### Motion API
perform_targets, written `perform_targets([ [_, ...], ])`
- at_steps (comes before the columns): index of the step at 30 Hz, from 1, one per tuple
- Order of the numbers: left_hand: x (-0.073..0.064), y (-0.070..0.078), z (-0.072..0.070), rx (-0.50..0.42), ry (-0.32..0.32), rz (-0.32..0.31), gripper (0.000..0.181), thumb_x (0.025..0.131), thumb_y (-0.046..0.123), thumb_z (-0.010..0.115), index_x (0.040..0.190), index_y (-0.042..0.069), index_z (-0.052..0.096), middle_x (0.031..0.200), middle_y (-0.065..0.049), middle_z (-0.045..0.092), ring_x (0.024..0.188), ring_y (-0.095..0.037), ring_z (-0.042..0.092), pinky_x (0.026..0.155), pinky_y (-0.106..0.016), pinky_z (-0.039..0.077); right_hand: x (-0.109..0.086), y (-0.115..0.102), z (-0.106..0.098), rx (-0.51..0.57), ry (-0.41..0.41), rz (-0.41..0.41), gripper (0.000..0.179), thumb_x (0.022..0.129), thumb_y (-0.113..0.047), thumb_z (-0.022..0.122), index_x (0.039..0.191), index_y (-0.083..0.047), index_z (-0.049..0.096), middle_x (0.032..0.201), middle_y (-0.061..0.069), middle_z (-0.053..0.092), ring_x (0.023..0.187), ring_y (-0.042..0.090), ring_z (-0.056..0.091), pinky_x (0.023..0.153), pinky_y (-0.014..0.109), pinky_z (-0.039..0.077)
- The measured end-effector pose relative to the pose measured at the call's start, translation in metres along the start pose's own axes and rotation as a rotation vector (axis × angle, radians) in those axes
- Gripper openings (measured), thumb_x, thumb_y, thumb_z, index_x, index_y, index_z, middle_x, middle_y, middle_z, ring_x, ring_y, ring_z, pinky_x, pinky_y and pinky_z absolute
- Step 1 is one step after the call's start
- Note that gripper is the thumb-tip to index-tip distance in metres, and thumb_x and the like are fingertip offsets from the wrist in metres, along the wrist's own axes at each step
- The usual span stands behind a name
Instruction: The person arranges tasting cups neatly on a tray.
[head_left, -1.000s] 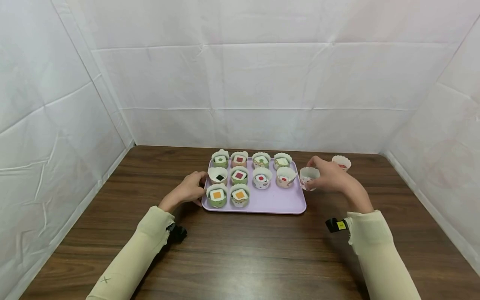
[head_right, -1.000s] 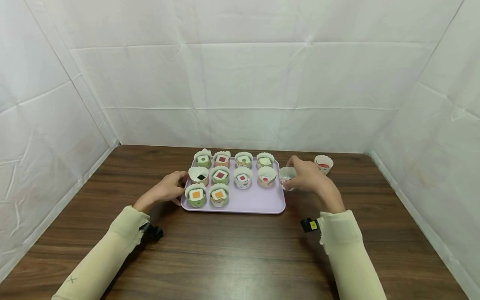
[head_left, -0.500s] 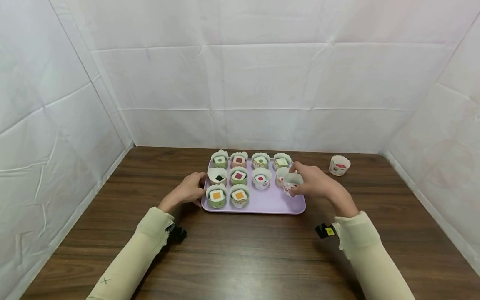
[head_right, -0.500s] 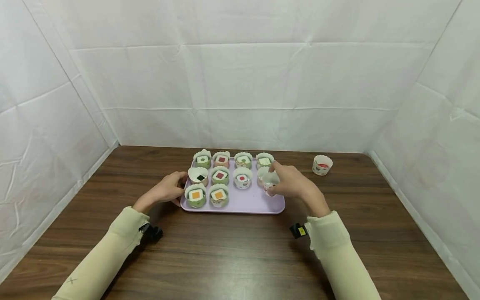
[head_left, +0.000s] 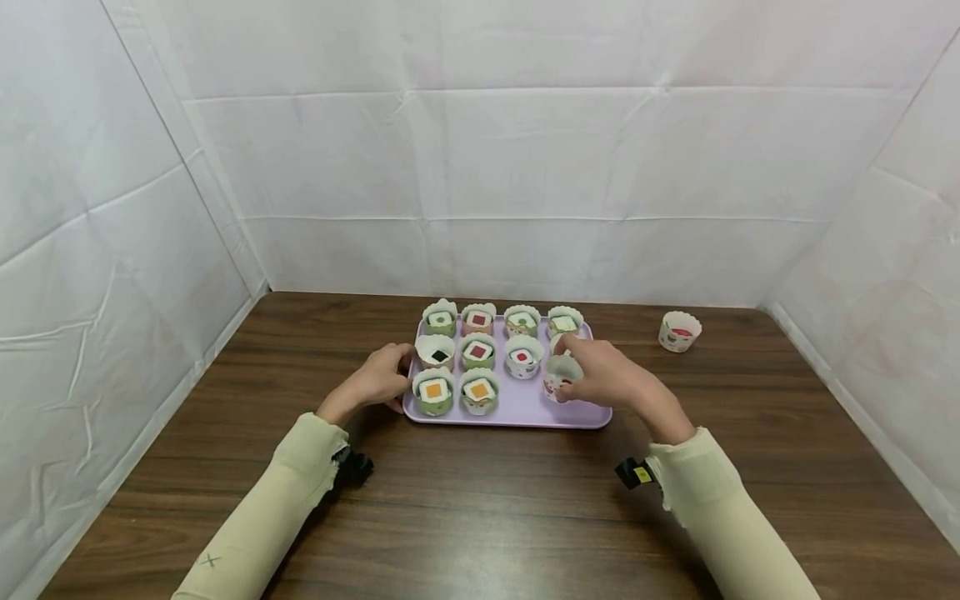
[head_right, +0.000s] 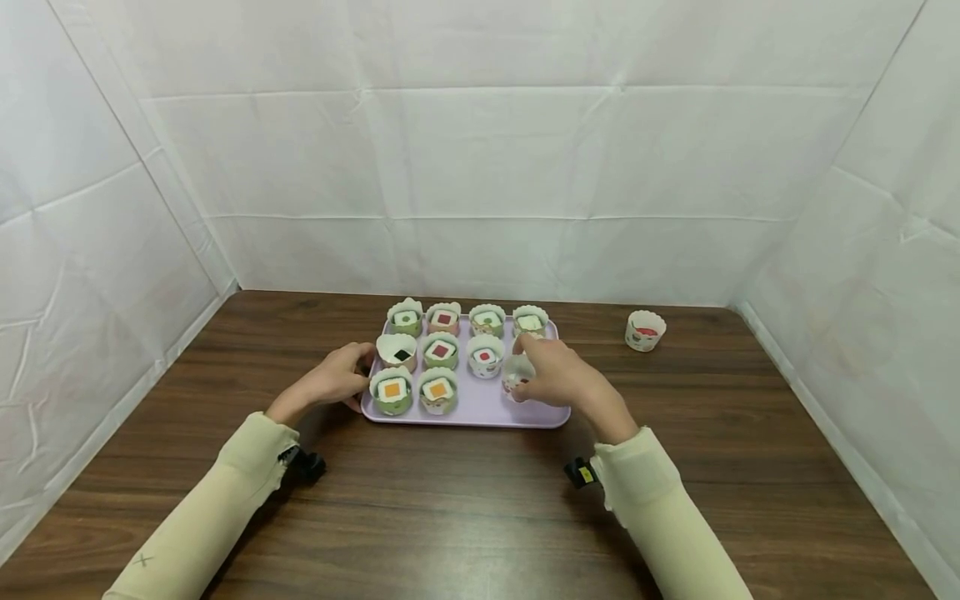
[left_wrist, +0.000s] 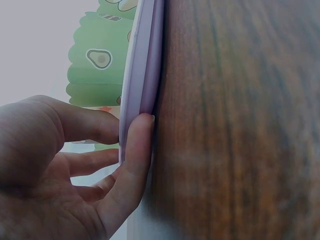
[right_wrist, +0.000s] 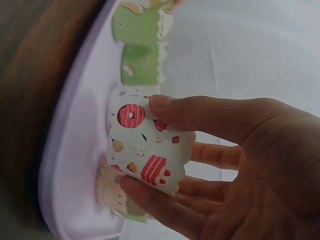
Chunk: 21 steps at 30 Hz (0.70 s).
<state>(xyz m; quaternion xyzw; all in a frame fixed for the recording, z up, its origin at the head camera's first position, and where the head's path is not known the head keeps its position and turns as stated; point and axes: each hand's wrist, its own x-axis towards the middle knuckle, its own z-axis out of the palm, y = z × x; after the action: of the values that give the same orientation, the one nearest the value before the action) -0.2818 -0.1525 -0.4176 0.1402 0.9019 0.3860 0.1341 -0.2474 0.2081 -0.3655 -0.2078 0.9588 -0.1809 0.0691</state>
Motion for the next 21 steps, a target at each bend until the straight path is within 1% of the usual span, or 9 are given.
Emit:
perform_targets([
  [4, 0.0, 0.0, 0.0, 0.003, -0.002, 0.005, 0.048, 0.083, -0.007, 0.052, 0.131, -0.007, 0.054, 0.117, -0.026, 0.049, 0.087, -0.034, 0.063, 0.055, -0.031, 0.065, 0.004, -0.006, 0.009, -0.021, 0.018, -0.02, 0.053, 0.083, -0.024, 0.083, 0.126, -0.009, 0.057, 0.115, 0.012, 0.07, 0.102, 0.027, 0.064, 0.088, 0.046, 0.055],
  [9, 0.0, -0.001, 0.0, 0.007, -0.002, 0.007, 0.049, 0.084, -0.007, 0.052, 0.133, -0.008, 0.054, 0.119, -0.027, 0.049, 0.088, -0.034, 0.063, 0.055, -0.031, 0.065, 0.007, -0.014, 0.02, -0.024, 0.01, -0.023, 0.057, 0.085, -0.024, 0.083, 0.133, -0.007, 0.056, 0.128, 0.017, 0.066, 0.113, 0.029, 0.063, 0.097, 0.049, 0.056],
  [13, 0.001, -0.001, 0.0, 0.007, -0.004, 0.001, 0.048, 0.084, -0.007, 0.052, 0.132, -0.008, 0.054, 0.118, -0.027, 0.049, 0.087, -0.034, 0.063, 0.055, -0.031, 0.065, 0.008, -0.02, 0.026, -0.032, 0.015, -0.046, 0.061, 0.086, -0.023, 0.083, 0.136, -0.007, 0.055, 0.128, 0.02, 0.066, 0.117, 0.033, 0.064, 0.099, 0.051, 0.056],
  [18, 0.001, -0.001, 0.0, -0.002, -0.008, -0.007, 0.048, 0.085, -0.006, 0.052, 0.133, -0.007, 0.053, 0.118, -0.026, 0.048, 0.085, -0.033, 0.063, 0.056, -0.031, 0.065, 0.009, -0.025, 0.03, -0.051, 0.041, -0.066, 0.068, 0.085, -0.022, 0.084, 0.143, -0.007, 0.05, 0.126, 0.023, 0.067, 0.116, 0.036, 0.065, 0.096, 0.052, 0.058],
  [21, 0.001, -0.002, 0.0, -0.006, -0.007, -0.008, 0.049, 0.084, -0.006, 0.052, 0.134, -0.007, 0.052, 0.118, -0.025, 0.048, 0.086, -0.033, 0.063, 0.056, -0.031, 0.066, 0.01, -0.026, 0.033, -0.042, 0.052, -0.066, 0.072, 0.086, -0.022, 0.084, 0.145, -0.006, 0.047, 0.126, 0.025, 0.066, 0.115, 0.037, 0.066, 0.096, 0.052, 0.058],
])
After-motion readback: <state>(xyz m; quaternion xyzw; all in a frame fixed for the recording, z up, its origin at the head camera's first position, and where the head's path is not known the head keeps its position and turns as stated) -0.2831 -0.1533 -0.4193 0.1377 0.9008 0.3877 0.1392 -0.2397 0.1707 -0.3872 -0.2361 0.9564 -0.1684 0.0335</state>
